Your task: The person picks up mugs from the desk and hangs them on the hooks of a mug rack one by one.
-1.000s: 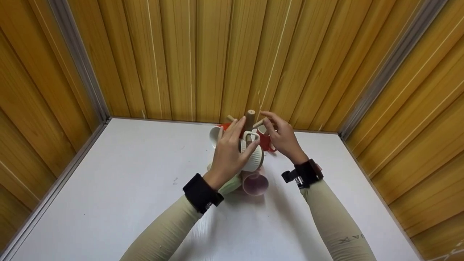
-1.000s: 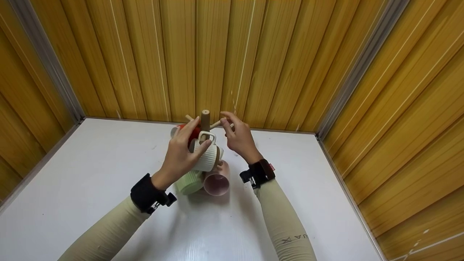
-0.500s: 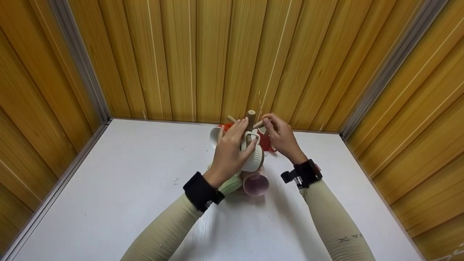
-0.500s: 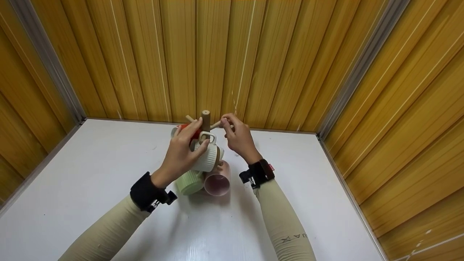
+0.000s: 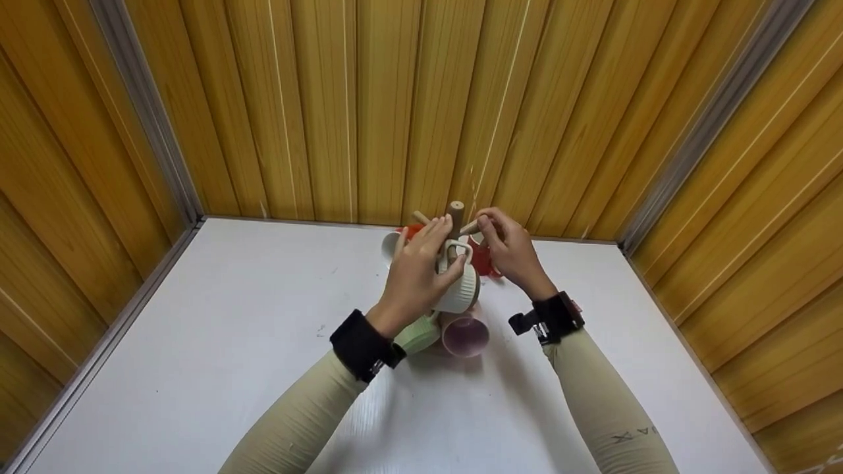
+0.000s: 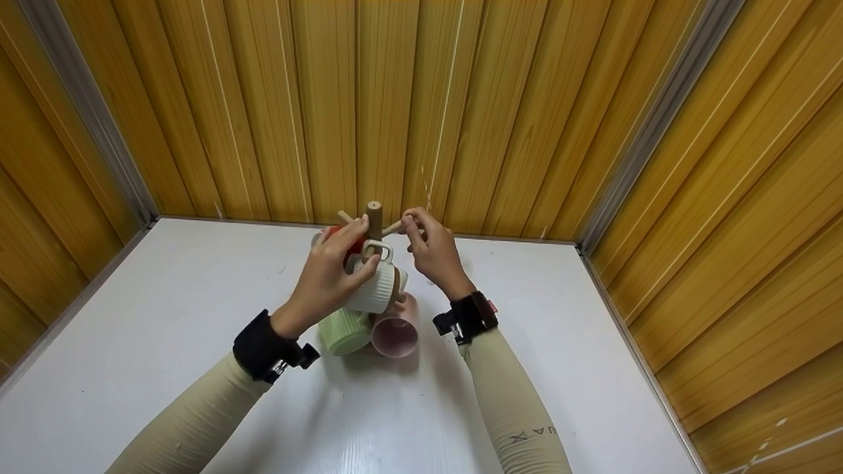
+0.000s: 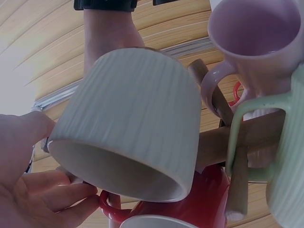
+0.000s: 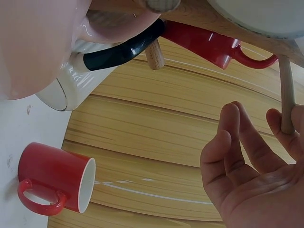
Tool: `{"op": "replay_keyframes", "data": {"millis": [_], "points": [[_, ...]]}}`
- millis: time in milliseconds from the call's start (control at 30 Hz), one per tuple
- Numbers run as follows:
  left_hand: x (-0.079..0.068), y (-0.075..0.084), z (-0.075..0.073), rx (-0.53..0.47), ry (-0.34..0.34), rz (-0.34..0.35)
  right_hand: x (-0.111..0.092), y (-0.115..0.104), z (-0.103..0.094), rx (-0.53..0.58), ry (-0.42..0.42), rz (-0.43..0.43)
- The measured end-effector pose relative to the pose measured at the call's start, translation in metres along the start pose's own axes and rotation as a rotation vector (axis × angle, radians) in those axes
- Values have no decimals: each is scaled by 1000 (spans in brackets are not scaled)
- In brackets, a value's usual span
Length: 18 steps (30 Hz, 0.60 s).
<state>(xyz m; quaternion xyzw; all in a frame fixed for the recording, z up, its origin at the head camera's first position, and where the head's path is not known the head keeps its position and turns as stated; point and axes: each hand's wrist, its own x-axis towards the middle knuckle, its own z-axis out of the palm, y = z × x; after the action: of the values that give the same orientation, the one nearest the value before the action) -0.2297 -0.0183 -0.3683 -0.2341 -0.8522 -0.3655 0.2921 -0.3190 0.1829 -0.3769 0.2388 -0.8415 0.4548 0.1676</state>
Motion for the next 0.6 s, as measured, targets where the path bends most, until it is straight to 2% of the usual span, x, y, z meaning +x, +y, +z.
{"op": "replay_keyframes", "data": {"millis": [300, 600], "points": [[-1, 0, 0, 10, -10, 9, -4, -1, -1, 2, 15, -13], [-2, 1, 0, 15, 13, 27, -5, -2, -2, 33, 15, -17]]}}
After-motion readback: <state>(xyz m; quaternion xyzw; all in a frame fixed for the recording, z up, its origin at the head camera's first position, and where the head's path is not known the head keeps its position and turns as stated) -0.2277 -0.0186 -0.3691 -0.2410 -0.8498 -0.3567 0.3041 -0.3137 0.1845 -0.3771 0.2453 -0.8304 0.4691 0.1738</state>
